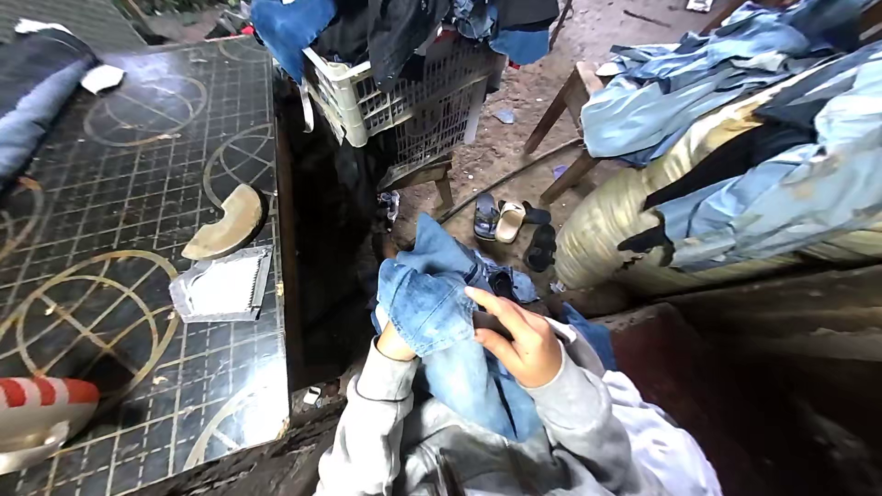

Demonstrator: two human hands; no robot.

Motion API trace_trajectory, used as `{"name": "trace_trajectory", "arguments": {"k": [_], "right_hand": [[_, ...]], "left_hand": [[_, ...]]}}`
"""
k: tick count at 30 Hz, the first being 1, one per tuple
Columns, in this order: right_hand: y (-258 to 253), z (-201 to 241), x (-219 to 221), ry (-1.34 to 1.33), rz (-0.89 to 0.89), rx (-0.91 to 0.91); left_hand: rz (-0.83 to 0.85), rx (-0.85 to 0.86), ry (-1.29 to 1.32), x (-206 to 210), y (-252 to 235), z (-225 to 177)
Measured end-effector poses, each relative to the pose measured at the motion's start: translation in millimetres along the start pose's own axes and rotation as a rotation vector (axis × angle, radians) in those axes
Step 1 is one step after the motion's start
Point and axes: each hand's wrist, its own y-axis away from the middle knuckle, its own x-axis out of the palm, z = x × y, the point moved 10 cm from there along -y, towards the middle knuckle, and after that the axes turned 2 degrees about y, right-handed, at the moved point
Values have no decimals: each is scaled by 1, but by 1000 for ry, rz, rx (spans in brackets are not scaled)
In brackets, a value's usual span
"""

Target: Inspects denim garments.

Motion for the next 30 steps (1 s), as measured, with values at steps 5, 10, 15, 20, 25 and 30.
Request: {"name": "trace_trajectory", "arguments": {"k": [5,10,15,20,25,30], "right_hand": [[2,-3,-2,23,-14,-17],[-3,-3,3,-177,-29,20],[-5,-17,15,-720,32,266],[-14,-8,11,-593,33,146],[-6,-4,3,-117,40,87],[1,-2,-10,-4,-36,53]], "left_hand": [[-26,25,-100,-3,0,-1],[-38,24,-192,0,0,3],[-74,99,-441,1,-2,-1],[-108,107,-376,-3,0,0],[-154,-104,-227,-1,-2,-1],[-224,-277,-270,9,1,-17]]}}
